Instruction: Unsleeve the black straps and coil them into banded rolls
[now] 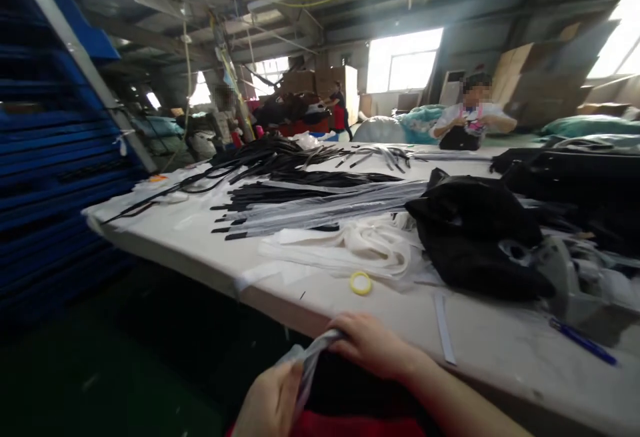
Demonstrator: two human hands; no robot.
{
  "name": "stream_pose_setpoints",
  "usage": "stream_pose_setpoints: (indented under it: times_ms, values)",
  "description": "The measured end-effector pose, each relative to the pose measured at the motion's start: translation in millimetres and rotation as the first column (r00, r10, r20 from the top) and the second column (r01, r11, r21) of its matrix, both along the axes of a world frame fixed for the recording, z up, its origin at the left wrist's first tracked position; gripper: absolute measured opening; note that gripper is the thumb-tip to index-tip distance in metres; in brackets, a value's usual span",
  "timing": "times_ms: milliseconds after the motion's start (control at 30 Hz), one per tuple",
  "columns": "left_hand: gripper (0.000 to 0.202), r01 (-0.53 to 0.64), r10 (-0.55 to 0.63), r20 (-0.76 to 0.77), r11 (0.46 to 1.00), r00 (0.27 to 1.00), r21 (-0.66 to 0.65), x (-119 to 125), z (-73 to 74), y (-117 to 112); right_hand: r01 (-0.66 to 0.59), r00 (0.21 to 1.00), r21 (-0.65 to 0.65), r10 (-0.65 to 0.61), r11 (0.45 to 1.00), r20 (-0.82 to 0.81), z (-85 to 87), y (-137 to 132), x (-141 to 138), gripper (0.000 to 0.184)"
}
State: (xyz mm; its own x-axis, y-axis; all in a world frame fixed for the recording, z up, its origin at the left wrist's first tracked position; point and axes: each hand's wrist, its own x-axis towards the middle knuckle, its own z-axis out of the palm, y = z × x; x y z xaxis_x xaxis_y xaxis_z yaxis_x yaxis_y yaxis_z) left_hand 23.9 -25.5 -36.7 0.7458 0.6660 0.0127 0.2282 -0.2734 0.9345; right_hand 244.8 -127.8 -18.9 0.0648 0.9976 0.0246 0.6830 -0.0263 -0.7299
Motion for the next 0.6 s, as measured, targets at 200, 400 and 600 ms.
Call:
stream_pose_setpoints:
  times_ms: [200, 400, 600]
  values:
    - [0.073, 0.074, 0.126, 0.184, 0.595, 0.975, -0.800, 24, 30.3, 3, -0.046, 0.950, 0.008, 0.046, 0.999, -0.310, -36.4, 9, -18, 0.050]
    - [0.048, 0.305, 0.357, 0.503, 0.484, 0.787, -0.820, 54, 4.3, -4, -0.015, 0.549, -0.231, -0.185, 0.973, -0.815, -53.1, 10, -72, 0.082]
    - [0.046, 0.189, 0.185, 0.431, 0.700, 0.883, -0.688, 34, -24.2, -13, 0.034, 0.707, -0.142, -0.124, 0.989, -0.696, -37.4, -6, -20, 0.062]
